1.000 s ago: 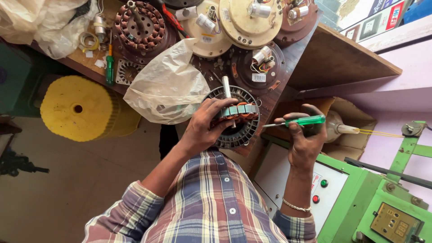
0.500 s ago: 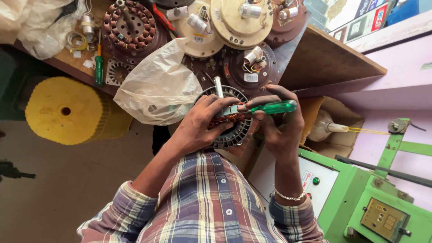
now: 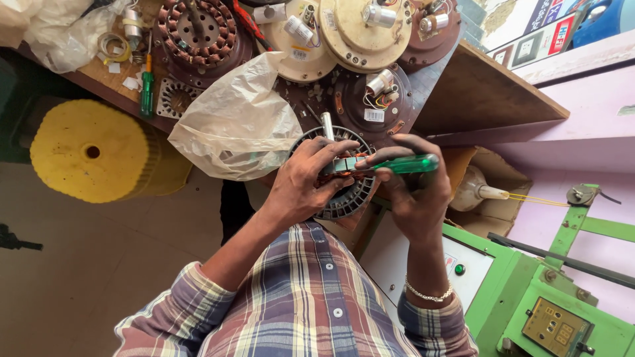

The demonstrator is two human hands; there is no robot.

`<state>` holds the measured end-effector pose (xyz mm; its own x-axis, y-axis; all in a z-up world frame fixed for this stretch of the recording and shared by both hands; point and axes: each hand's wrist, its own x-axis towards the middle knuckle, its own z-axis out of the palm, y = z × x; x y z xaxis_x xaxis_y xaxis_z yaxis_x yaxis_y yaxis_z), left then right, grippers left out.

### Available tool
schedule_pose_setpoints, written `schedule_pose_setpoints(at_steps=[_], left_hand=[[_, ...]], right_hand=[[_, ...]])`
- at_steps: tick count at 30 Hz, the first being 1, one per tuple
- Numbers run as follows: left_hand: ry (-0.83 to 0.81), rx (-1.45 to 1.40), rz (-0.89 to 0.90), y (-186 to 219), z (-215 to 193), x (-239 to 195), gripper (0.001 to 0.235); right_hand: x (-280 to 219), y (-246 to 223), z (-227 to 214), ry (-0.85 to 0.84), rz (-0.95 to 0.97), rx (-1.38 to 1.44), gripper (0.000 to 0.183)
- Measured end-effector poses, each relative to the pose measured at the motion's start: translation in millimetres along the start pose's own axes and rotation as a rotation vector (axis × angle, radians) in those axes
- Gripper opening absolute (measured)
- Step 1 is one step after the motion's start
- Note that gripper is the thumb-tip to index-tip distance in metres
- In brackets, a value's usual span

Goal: The person works on a motor stator, inserting and adjusting copper windings and white insulating spacers with their hands. They use a green-handled screwdriver to press and align the windings within the stator slots. The work is performed at a cluttered workbench with multiple motor parts and tools visible.

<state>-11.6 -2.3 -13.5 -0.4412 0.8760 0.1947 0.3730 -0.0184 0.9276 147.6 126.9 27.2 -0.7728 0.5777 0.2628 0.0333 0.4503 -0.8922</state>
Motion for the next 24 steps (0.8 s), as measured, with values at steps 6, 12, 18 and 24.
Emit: schedule_pose_setpoints(at_steps=[6, 12, 18, 24], left_hand=[[-0.057, 0.019, -0.006, -7.9, 0.1, -0.3, 0.048], [-0.025, -0.048, 0.041, -11.2, 2.1, -1.7, 0.047], [-0.119, -0.035, 0.037, -4.2, -11.8, 5.2, 0.058], [-0.130, 0.122, 0.021, 10.1, -9.1, 10.6, 0.056]], right_hand=[[-15.7, 29.1, 6.8, -0.021, -0.108, 0.292, 0.042], [-23.2, 40.3, 7.5, 0.080, -0.229, 0.223, 0.034], [-18.0, 43.0, 0.3, 0.279, -0.025, 0.484, 0.044], [-12.6, 47.7, 3.1, 0.274, 0.035, 0.506, 0.047]])
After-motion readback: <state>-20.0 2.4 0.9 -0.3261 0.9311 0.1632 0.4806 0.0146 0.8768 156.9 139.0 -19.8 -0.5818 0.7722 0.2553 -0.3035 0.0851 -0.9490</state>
